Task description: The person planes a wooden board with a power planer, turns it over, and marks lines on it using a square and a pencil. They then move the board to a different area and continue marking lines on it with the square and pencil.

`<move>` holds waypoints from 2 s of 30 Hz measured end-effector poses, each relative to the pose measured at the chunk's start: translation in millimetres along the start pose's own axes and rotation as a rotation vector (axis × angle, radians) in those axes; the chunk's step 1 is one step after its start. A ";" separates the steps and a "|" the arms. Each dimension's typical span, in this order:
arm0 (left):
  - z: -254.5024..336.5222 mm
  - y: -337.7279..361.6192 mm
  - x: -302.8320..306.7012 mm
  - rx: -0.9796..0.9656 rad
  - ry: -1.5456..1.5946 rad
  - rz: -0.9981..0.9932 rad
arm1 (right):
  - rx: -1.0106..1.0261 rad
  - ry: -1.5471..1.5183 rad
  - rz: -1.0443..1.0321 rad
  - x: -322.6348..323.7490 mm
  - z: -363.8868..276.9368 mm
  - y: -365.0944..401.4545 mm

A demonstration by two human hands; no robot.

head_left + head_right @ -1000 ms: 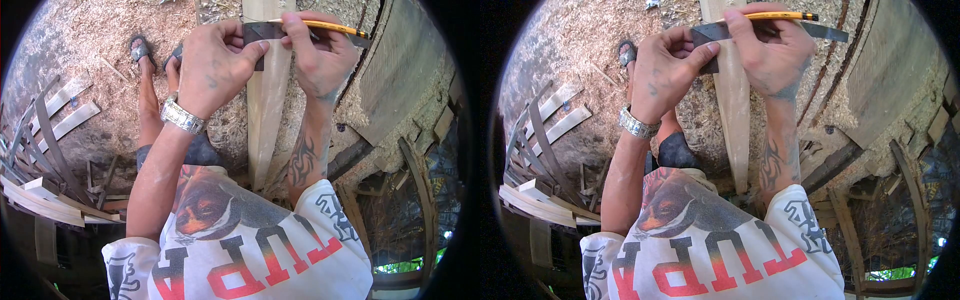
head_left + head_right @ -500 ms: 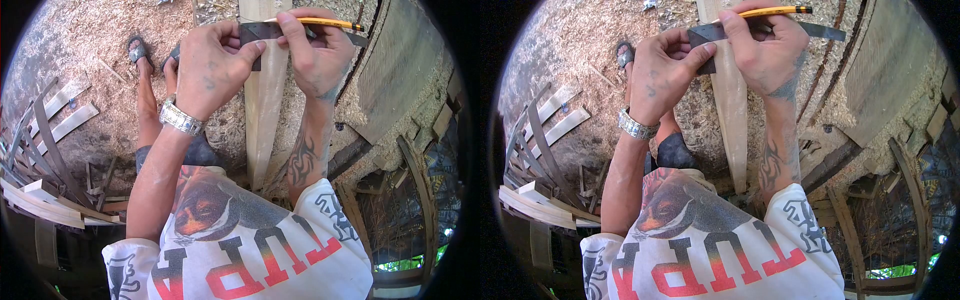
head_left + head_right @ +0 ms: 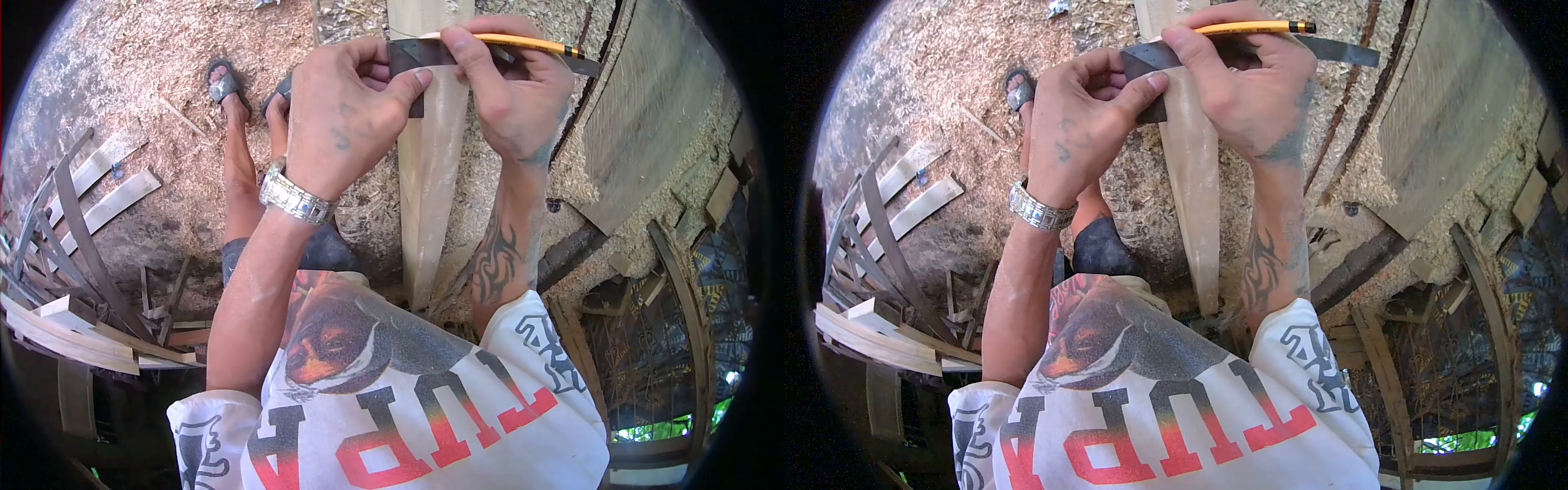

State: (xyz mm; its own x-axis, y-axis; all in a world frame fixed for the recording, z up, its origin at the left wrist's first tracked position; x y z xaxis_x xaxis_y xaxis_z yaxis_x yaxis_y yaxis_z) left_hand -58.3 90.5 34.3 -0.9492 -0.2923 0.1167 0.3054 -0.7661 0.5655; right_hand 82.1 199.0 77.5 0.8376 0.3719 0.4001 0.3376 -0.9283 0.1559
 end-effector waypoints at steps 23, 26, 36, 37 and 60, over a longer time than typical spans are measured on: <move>1.0 2.3 -0.9 0.066 0.032 0.073 | 0.089 0.196 0.038 11.3 -14.3 -0.5; 0.5 2.3 -0.8 0.087 0.055 0.059 | 0.074 0.202 0.045 14.7 -15.0 -2.6; 4.5 3.4 1.0 0.073 -0.010 0.092 | 0.061 0.352 0.111 20.3 -25.5 -3.7; 5.8 4.9 1.7 0.082 -0.017 0.095 | 0.050 0.415 0.128 24.1 -29.2 -4.1; -0.6 3.5 -2.2 0.107 -0.025 0.069 | -0.008 0.221 0.132 3.2 -22.8 2.1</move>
State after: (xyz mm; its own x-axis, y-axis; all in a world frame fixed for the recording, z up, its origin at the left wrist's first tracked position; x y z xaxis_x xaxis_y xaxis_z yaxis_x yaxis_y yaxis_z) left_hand -55.2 88.2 35.6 -0.9282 -0.3267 0.1782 0.3616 -0.6786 0.6394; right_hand 75.7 198.1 99.8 0.7597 0.2383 0.6050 0.2277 -0.9690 0.0958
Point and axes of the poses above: each hand's wrist, its own y-axis away from the middle knuckle, its own x-axis out of the back of the hand, z = x × y, the point moved 7 cm from there along -y, towards the middle knuckle, and after that the axes turned 4 degrees about z, right-handed, at the moved point
